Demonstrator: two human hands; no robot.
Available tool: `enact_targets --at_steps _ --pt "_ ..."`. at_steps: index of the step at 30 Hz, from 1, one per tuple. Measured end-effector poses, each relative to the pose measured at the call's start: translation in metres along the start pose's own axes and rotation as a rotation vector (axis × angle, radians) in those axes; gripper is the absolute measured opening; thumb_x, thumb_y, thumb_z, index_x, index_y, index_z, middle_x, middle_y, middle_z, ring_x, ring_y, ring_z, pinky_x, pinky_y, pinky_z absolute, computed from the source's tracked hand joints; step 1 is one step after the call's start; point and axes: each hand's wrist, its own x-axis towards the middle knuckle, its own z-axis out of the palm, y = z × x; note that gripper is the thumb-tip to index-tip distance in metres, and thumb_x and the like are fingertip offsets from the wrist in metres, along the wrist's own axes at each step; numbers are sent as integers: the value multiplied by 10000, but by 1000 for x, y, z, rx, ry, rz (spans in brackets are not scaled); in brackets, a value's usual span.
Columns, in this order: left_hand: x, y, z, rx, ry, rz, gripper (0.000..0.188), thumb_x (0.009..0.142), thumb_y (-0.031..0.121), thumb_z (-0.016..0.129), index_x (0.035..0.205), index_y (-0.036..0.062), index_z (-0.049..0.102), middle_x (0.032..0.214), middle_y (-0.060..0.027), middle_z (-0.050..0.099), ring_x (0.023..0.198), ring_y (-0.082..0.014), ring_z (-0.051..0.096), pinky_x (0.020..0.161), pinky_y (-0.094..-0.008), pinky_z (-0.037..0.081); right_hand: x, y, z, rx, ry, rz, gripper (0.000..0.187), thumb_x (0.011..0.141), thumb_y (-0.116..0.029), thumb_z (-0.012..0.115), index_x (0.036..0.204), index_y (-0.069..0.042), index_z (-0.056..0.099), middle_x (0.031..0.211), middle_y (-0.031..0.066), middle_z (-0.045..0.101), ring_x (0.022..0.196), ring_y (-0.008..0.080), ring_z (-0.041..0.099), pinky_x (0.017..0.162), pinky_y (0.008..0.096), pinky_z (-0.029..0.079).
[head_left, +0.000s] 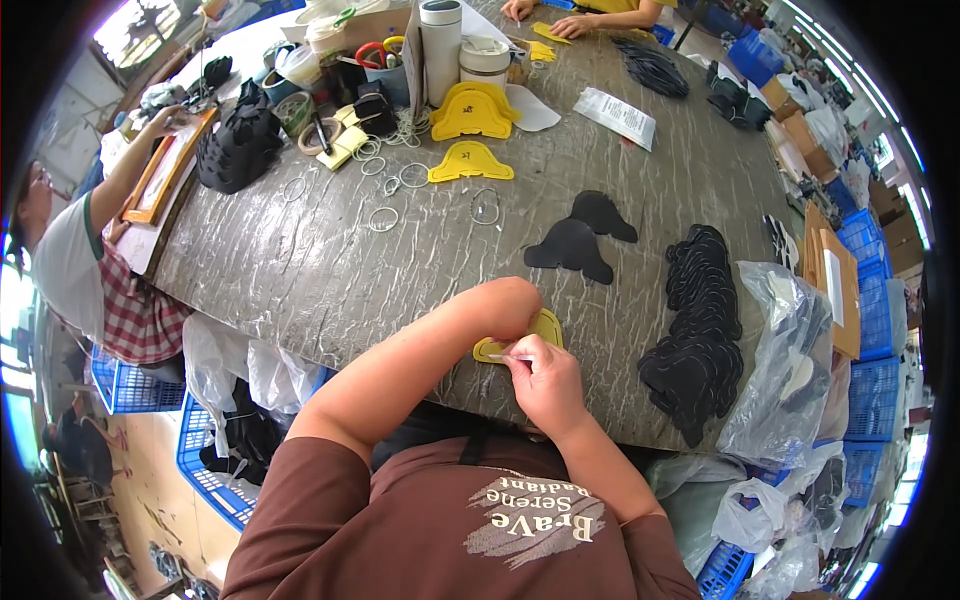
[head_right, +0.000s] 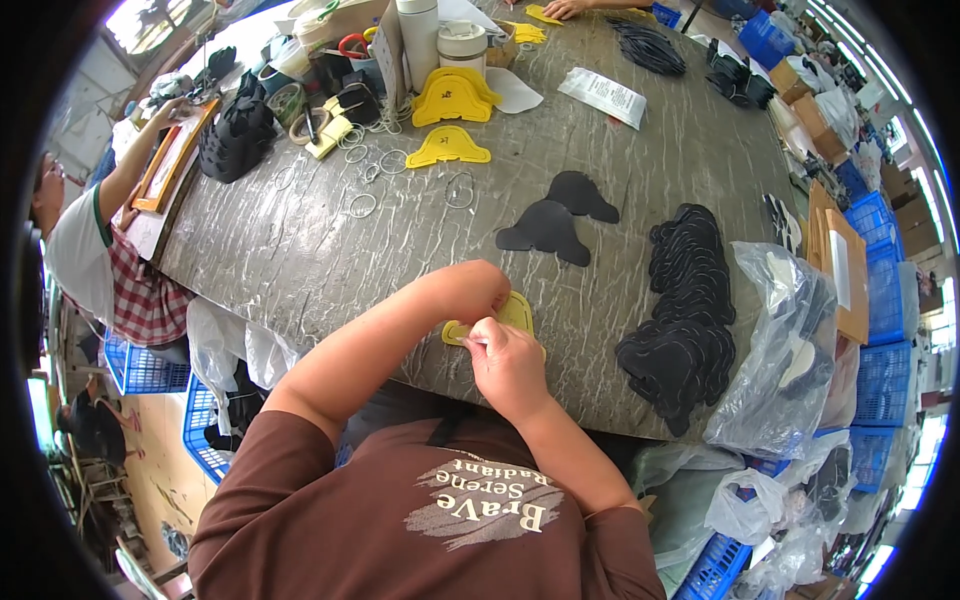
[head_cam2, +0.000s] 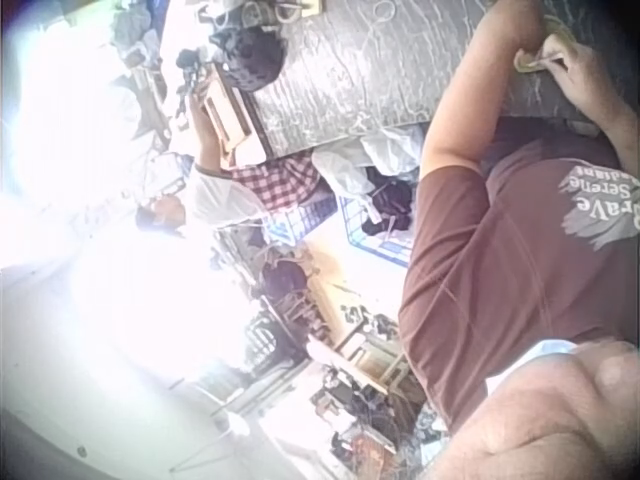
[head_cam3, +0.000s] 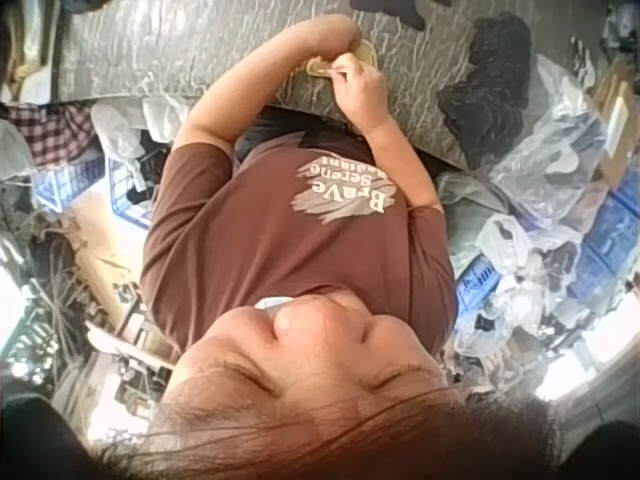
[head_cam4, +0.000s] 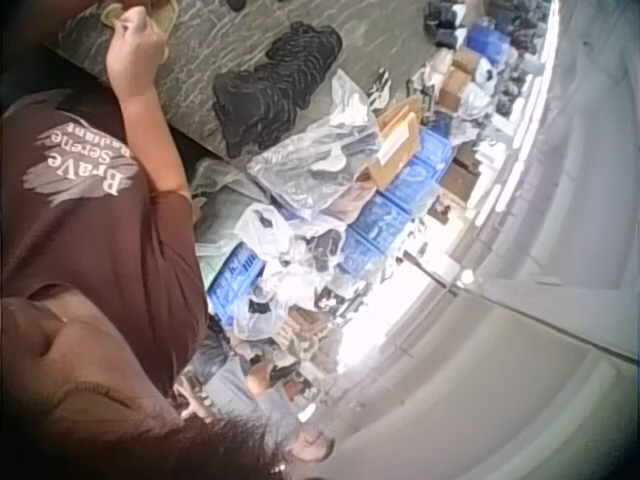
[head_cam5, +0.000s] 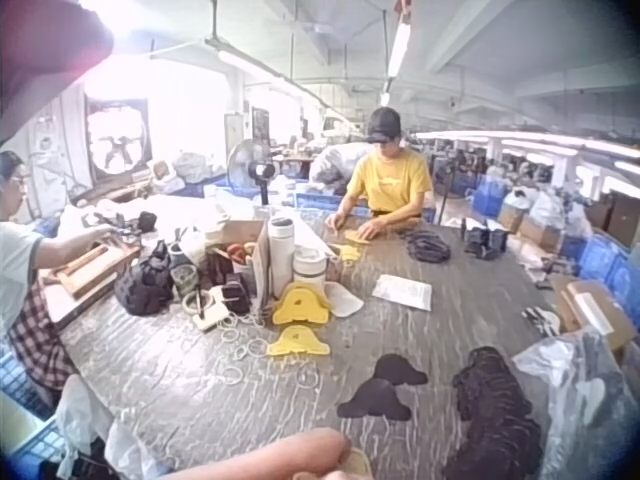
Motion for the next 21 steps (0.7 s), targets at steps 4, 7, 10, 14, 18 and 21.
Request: enact_targets --at_steps 4,7,10,14,18,21 --pt "0 0 0 13 -6 12 246 639 154 755 836 25 682 749 -163 680 699 -300 675 639 -390 516 -3 8 -4 -3 5 32 158 822 -9 682 851 -33 529 770 129 669 706 304 671 630 369 522" --pt "-1 0 0 -28 -20 3 247 640 167 761 822 23 675 729 -155 677 694 -296 672 637 -394 513 -5 9 -10 64 49 91 190 797 -24 690 858 -59 513 740 115 641 685 338 636 593 418 490" --pt "-4 2 -3 -67 -24 3 249 643 180 767 806 20 667 704 -145 672 684 -290 670 628 -394 508 -7 15 -16 46 57 118 143 837 0 666 875 -23 529 771 144 664 700 291 677 629 349 526" --pt "-8 4 -5 -64 -8 24 244 653 185 774 793 19 661 684 -136 668 664 -285 667 619 -389 504 -8 15 -17 61 66 120 148 835 1 666 881 -25 528 766 144 662 699 295 677 624 353 523" --pt "-8 6 -6 -54 -9 23 239 658 185 774 791 21 660 678 -134 666 658 -281 667 618 -387 505 -6 12 -18 -65 46 111 144 836 4 660 884 -28 529 762 142 659 695 295 676 613 349 514" --pt "-4 2 -2 -81 -25 2 243 662 189 777 792 20 660 677 -131 666 659 -277 669 617 -386 506 -8 15 -21 -38 50 156 136 838 2 657 880 -28 531 767 141 661 694 297 674 608 350 511"
